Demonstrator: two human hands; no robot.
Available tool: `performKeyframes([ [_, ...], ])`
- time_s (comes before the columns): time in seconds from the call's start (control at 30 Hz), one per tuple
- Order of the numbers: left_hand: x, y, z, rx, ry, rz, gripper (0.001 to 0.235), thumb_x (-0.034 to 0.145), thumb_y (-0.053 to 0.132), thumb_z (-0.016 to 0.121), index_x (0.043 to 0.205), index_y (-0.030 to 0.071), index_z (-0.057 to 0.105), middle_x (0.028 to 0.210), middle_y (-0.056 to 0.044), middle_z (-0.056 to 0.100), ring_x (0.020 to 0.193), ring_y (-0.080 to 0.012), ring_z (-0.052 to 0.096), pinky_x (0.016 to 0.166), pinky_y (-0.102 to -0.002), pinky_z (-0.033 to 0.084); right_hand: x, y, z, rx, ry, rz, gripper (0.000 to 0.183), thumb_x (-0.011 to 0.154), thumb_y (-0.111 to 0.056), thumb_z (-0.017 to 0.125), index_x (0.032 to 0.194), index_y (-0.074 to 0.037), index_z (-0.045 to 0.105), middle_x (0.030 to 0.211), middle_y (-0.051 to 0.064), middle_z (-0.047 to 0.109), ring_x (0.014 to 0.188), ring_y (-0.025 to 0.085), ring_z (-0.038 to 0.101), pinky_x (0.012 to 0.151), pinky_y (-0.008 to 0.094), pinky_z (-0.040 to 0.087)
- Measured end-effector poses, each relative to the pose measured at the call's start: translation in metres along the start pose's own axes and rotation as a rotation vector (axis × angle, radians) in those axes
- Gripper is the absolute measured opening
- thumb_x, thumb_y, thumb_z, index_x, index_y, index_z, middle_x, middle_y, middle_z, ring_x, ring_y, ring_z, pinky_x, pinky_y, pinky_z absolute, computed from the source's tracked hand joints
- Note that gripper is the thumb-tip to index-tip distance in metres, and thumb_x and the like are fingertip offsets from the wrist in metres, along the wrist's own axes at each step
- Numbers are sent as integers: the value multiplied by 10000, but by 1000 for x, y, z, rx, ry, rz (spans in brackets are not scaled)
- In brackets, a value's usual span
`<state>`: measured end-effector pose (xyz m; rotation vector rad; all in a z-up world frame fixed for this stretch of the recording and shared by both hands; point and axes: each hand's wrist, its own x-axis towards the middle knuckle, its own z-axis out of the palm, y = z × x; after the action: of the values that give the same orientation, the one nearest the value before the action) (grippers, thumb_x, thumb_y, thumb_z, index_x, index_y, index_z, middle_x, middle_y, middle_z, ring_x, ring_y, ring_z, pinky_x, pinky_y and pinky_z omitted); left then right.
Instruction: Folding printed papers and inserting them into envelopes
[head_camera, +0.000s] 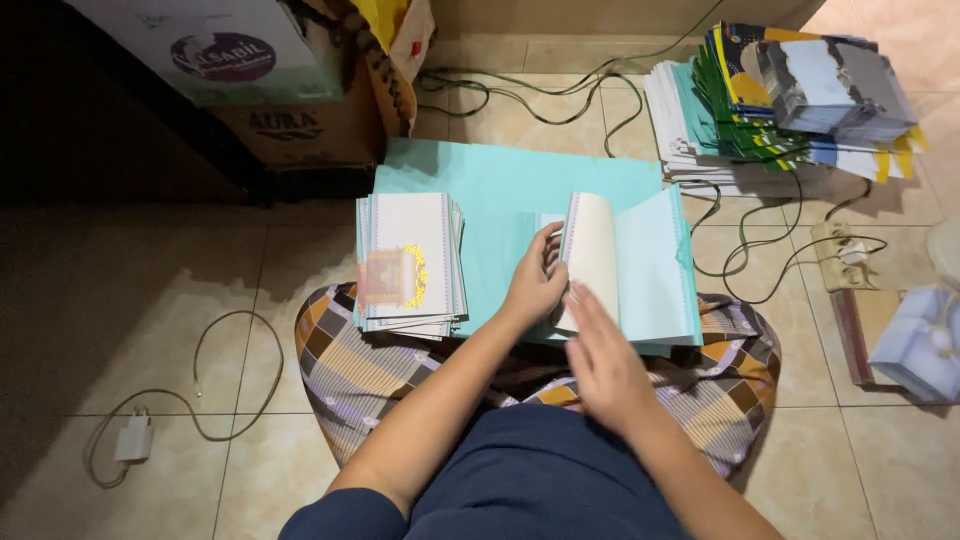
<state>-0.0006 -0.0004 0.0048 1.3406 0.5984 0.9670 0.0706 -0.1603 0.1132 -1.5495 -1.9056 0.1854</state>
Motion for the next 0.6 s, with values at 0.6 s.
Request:
performKeyframes([
  [0.6,13,10,26,1262,-289,156,484,1009,291,386,1461,167,508,1573,-126,440,1507,-350,337,1223,-627,190,-18,106,41,-305,-243,327,532,1051,-131,326,1574,-35,333,1667,171,275,1545,313,229,1257,458,140],
])
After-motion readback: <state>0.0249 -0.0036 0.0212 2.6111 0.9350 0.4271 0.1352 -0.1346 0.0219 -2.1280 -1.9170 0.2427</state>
